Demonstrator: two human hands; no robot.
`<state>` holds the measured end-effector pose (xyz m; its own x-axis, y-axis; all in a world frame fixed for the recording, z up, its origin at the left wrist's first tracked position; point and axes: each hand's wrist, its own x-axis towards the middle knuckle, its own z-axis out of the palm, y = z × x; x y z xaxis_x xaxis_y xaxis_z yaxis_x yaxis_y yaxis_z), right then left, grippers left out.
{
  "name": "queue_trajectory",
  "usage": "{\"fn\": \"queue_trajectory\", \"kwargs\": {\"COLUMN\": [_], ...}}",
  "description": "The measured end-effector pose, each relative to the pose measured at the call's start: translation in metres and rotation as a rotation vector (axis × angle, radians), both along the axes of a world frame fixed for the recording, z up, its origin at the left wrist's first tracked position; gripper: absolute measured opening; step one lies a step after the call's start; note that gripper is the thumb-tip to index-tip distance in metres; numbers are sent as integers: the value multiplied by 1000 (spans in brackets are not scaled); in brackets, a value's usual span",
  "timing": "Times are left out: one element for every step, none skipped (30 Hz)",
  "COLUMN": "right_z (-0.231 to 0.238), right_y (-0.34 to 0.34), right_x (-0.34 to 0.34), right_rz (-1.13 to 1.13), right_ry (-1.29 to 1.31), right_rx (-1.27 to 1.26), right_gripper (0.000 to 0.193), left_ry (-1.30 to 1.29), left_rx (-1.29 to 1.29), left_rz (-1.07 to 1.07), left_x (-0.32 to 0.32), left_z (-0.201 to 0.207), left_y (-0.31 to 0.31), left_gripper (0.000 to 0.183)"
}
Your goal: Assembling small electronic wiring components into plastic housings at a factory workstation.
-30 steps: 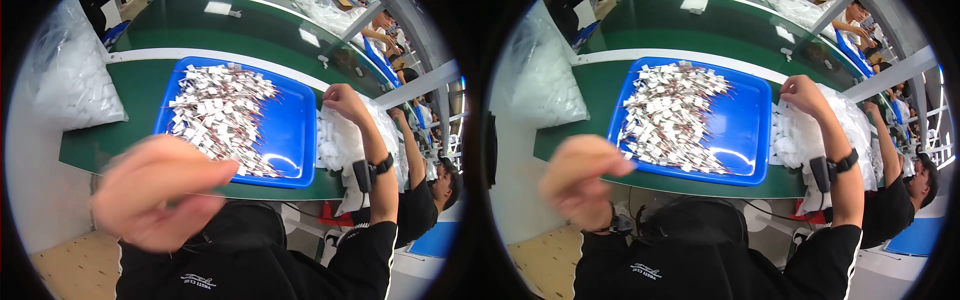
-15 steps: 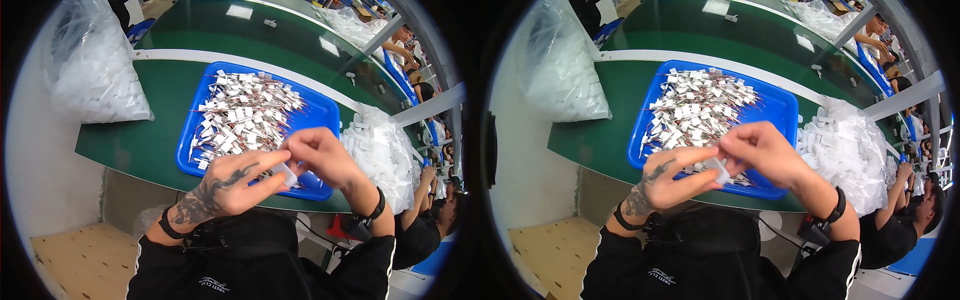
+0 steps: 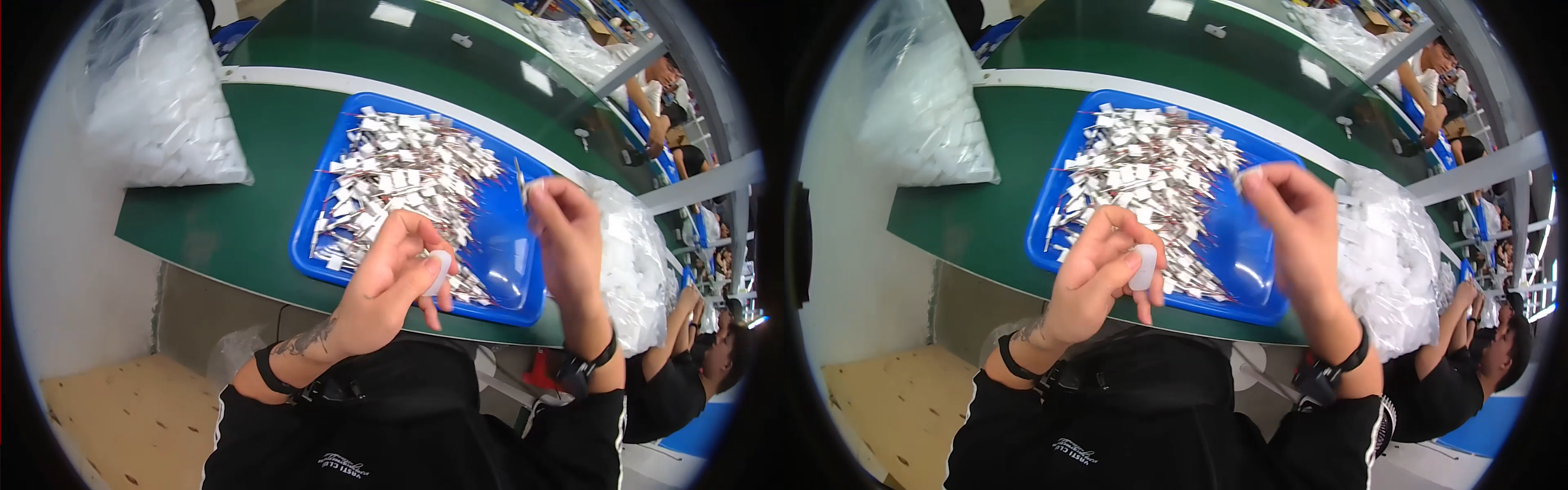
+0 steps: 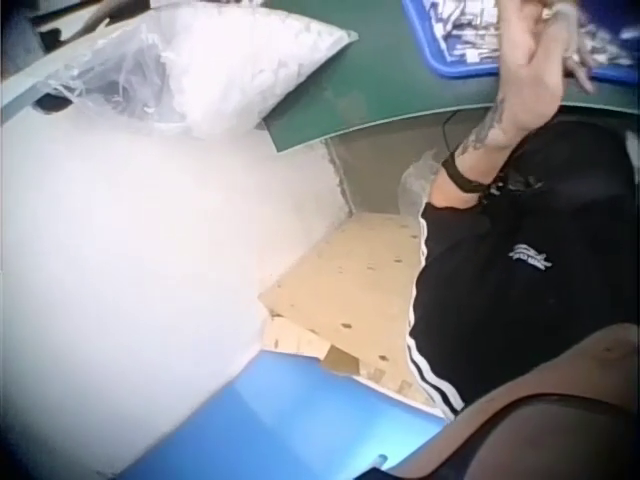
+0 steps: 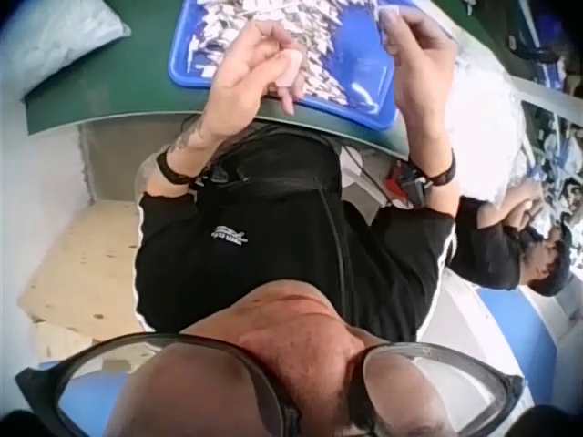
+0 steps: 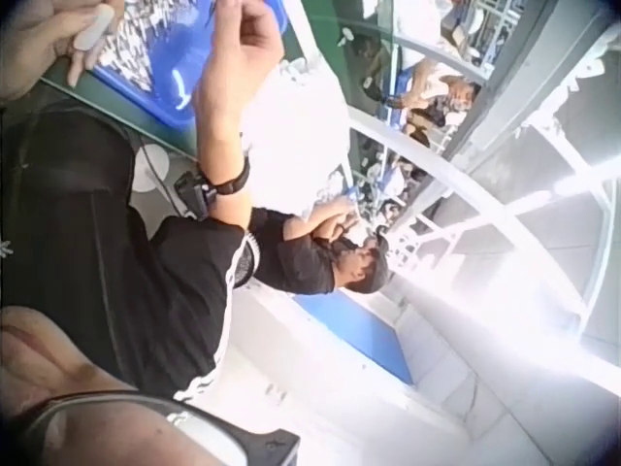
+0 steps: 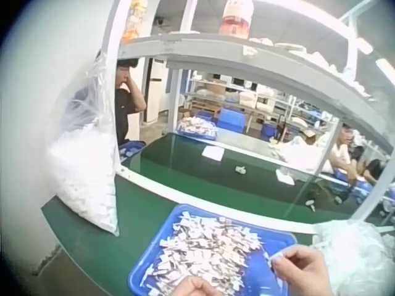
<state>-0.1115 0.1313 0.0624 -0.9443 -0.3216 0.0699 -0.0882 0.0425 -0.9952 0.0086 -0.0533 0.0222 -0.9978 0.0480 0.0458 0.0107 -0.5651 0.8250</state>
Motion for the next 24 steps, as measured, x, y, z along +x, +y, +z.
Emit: {"fn": "queue_trajectory", "kwargs": {"right_z": [-3, -5, -8, -8, -9, -8, -3, -5, -6, -8, -20, -21, -20, -18, -11, -7, 0, 6, 10, 13, 14, 12, 10, 7], "right_y": [3, 6, 8, 13, 14, 13, 13, 14, 18, 23, 37, 42, 45, 49, 53, 55, 62, 67, 68, 70, 72, 74, 75, 76], "right_x": [16, 30, 44, 53, 61, 68, 74, 78, 80, 83, 83, 82, 80, 76, 70, 65, 58, 52, 50, 48, 49, 52, 55, 57], "right_rz": [0, 3, 14, 42, 20, -1, 16, 7, 22, 37, 128, 119, 227, 332, 350, 322, 383, 450, 451, 499, 542, 544, 508, 474], "right_ry": [-72, -144, -190, -251, -269, -283, -328, -332, -382, -433, -401, -403, -346, -288, -196, 75, 296, 509, 490, 627, 768, 753, 789, 829], "right_rx": [-76, -153, -230, -300, -329, -360, -374, -382, -415, -448, -428, -438, -441, -443, -358, -191, 8, 209, 205, 300, 399, 397, 378, 357], "right_gripper": [10, 10, 8, 7, 6, 6, 5, 5, 5, 4, 16, 16, 30, 45, 72, 69, 62, 55, 55, 42, 29, 29, 31, 34], "left_ry": [24, 47, 34, 29, 125, 227, 216, 213, 237, 261, 228, 226, 144, 60, 57, 47, -4, -63, -75, -94, -99, -105, -205, -215], "left_rx": [-7, -16, -50, -52, -246, -442, -462, -468, -467, -466, -485, -492, -387, -281, -225, -227, -226, -221, -236, -230, -231, -232, -184, -180], "left_rz": [-75, -148, -84, -98, -80, -62, 70, 59, 107, 155, 73, 61, -50, -159, -272, -282, -409, -527, -552, -554, -615, -675, -733, -731], "left_x": [-3, -5, -5, -6, -8, -10, -12, -11, -13, -13, -11, -10, -10, -10, -14, -16, -19, -21, -23, -22, -22, -23, -23, -24], "left_z": [-9, -13, 2, 3, 3, 4, 8, 7, 5, 4, 7, 9, 11, 11, 10, 10, 13, 15, 18, 15, 14, 12, 16, 15], "left_y": [4, 8, 19, 23, 25, 28, 36, 38, 40, 41, 40, 40, 41, 41, 40, 39, 37, 36, 40, 42, 44, 45, 44, 45], "left_gripper": [36, 36, 35, 35, 30, 25, 16, 16, 13, 12, 10, 10, 8, 7, 9, 9, 10, 12, 13, 13, 13, 13, 14, 14]}}
